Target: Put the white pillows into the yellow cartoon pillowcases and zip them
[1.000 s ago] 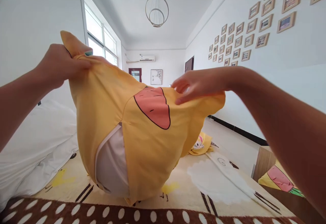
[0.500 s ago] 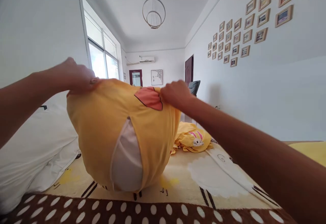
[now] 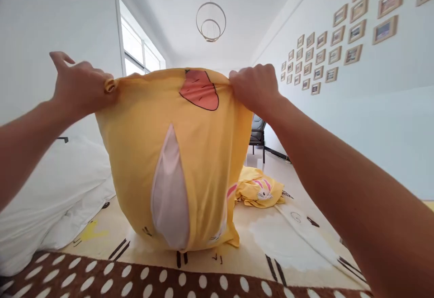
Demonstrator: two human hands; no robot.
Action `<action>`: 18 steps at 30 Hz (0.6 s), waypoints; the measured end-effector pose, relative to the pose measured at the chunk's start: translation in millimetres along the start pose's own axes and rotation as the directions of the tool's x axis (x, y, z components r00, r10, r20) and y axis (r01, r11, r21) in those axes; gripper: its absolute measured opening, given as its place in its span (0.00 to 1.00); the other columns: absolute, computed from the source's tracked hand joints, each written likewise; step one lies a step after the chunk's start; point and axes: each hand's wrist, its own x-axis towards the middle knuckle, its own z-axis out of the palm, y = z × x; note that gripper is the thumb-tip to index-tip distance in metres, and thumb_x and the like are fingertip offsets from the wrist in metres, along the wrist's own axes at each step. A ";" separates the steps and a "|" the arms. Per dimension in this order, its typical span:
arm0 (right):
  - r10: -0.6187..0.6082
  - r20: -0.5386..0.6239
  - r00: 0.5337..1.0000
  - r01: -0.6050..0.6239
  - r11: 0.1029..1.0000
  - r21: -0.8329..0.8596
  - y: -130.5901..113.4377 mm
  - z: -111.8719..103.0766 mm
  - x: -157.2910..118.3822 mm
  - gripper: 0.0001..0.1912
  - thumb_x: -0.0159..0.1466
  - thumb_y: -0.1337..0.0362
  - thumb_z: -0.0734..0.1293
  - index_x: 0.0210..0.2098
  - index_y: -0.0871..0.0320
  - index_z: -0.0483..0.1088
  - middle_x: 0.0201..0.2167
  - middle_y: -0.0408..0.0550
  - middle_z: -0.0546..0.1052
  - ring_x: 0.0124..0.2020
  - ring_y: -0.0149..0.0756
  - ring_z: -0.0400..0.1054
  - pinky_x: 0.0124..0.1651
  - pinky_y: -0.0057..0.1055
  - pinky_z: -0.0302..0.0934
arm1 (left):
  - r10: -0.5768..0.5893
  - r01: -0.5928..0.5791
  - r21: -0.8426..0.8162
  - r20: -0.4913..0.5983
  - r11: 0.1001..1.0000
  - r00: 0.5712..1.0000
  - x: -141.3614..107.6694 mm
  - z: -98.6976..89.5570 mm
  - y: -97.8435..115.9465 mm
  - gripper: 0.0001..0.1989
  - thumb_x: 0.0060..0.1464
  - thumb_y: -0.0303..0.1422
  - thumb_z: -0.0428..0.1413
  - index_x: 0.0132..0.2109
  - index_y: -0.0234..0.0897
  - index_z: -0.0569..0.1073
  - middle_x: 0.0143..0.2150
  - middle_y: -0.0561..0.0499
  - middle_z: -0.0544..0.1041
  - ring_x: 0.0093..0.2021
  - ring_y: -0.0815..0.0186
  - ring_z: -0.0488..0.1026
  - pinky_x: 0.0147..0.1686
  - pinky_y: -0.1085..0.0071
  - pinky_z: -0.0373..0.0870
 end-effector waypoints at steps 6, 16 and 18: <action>-0.039 -0.246 0.969 0.030 0.999 -0.038 -2.0 -3.5 38.3 0.18 0.67 0.61 0.56 0.23 0.60 0.61 0.25 0.50 0.70 0.36 0.40 0.67 0.37 0.38 0.54 | -0.170 0.167 0.050 0.063 0.985 0.983 8.3 -7.7 24.7 0.15 0.57 0.35 0.48 0.38 0.25 0.72 0.47 0.42 0.66 0.59 0.48 0.56 0.56 0.42 0.41; 0.027 -0.241 0.970 0.045 0.957 0.288 -59.2 -2.2 43.1 0.04 0.60 0.68 0.59 0.33 0.54 0.64 0.26 0.48 0.67 0.35 0.46 0.65 0.40 0.45 0.58 | 0.104 0.101 -0.607 0.293 0.788 0.950 19.7 -8.7 96.7 0.26 0.52 0.49 0.52 0.50 0.33 0.68 0.41 0.45 0.72 0.45 0.51 0.71 0.42 0.60 0.65; -0.040 -0.140 0.989 0.093 0.914 0.395 -50.3 2.5 33.2 0.10 0.62 0.64 0.60 0.43 0.54 0.65 0.29 0.48 0.70 0.35 0.43 0.66 0.40 0.42 0.61 | 0.057 0.155 -0.570 0.337 0.807 0.940 19.0 3.0 94.6 0.19 0.53 0.46 0.51 0.40 0.33 0.71 0.36 0.45 0.72 0.37 0.56 0.73 0.35 0.65 0.65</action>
